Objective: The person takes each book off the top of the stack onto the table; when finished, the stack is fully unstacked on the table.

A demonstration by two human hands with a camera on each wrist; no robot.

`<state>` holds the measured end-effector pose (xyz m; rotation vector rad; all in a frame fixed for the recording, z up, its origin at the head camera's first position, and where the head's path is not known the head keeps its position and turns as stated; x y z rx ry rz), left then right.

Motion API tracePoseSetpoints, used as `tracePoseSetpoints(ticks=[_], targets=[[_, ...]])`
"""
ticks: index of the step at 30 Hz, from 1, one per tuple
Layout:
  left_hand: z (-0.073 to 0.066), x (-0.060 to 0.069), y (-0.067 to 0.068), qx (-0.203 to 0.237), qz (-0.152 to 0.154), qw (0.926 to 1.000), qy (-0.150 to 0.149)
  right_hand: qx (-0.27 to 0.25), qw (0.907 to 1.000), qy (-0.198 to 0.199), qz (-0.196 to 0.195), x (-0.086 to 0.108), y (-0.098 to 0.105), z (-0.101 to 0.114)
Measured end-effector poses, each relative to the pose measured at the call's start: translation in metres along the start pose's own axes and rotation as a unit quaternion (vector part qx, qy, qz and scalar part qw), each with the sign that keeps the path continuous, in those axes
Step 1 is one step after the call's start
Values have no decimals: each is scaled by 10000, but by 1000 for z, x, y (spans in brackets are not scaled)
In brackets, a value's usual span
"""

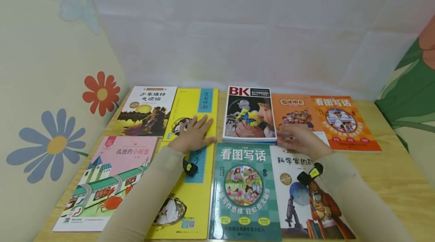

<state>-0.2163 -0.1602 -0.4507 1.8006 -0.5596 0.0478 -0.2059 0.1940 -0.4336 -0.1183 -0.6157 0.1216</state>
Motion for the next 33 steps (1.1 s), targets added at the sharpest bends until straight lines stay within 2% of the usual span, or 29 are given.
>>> tracePoseSetpoints(ticks=[1,2,3,5,7,11,17,24,33], targets=[[1,-1,-1,13,3,10000,-2,-239,9997,34,15,24,-14,8],[2,-2,-1,23,2,10000,-1,-566,9983,9,103,35,-21,12],[3,-4,-2,21,-2,10000,2,-849,9963,-40,123,36,-22,12],[3,-4,-1,28,-2,10000,9,-1423,9895,-148,188,16,-12,3],[2,-3,0,9,2,10000,15,-1907,9809,-267,286,16,-13,3],[1,0,3,-45,8,10000,34,-2196,9744,-382,311,15,-15,5],[-3,4,8,-67,-25,10000,41,-1998,9793,-237,230,10,-23,7],[-3,4,6,-101,-50,9999,-3,-1946,9802,-68,356,0,-23,1],[-3,2,3,-80,40,10000,7,-807,9967,-22,-53,-15,-22,0]])
Point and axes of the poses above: each hand's wrist, its own x-axis away from the middle knuckle, its own y-axis out of the back of the hand, z = x × y, the point moved 1 cm from there along -x, towards the middle knuckle, and after that the axes turned 1 degree about -x, right-handed, at the moved point
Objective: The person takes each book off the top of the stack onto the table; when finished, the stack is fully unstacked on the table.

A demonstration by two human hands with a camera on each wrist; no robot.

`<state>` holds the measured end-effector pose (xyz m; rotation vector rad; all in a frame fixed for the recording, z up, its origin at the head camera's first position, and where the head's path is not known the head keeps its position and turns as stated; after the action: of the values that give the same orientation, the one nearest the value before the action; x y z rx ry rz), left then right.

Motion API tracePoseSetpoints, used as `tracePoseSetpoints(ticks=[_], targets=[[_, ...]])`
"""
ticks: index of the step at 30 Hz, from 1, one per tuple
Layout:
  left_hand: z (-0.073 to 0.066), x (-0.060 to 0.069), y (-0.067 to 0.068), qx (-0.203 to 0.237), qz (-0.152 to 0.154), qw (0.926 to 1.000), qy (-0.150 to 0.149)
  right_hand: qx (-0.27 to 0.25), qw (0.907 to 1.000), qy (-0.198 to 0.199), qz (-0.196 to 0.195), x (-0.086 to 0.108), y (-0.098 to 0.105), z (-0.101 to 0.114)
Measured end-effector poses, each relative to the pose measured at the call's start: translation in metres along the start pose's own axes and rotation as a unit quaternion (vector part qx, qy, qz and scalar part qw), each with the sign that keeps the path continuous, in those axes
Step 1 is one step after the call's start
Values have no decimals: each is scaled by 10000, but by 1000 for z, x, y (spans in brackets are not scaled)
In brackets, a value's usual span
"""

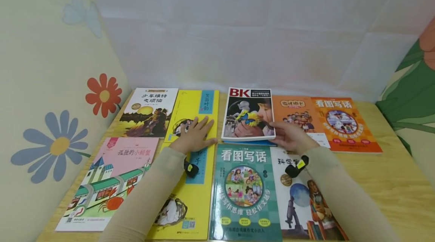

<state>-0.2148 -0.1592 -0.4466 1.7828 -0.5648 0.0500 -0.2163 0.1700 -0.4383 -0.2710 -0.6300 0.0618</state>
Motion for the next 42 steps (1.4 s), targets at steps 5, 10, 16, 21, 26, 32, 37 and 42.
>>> tracePoseSetpoints(ticks=[5,10,16,21,26,32,37,42], targets=[[-1,2,2,-70,-72,9999,-1,172,9995,235,-82,-2,1,2],[-3,2,2,-66,-81,9999,37,274,9988,377,-134,5,11,1],[-5,1,2,-98,-100,9999,58,906,9932,708,-192,23,29,3],[-8,2,1,-50,-88,9999,-41,1491,9817,1142,-296,36,55,-3],[-9,2,-1,-77,-69,9999,-69,1126,9803,1620,-43,52,92,-11],[-11,3,1,-132,-97,9998,-101,561,9661,2440,632,80,136,-12],[-11,3,1,-88,-53,9999,-128,594,9629,2421,1038,106,185,-15],[-11,4,3,-89,-67,9999,-103,753,9664,2285,903,128,225,-28]])
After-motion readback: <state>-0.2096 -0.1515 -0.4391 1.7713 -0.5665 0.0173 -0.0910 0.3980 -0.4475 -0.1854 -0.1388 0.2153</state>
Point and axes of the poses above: each hand's wrist, its own x-axis away from the middle knuckle, its own y-axis out of the back of the hand, z = x × y, the point moved 1 cm from there along -x, towards the middle knuckle, and after that the axes turned 1 degree about -x, right-handed, at the moved point
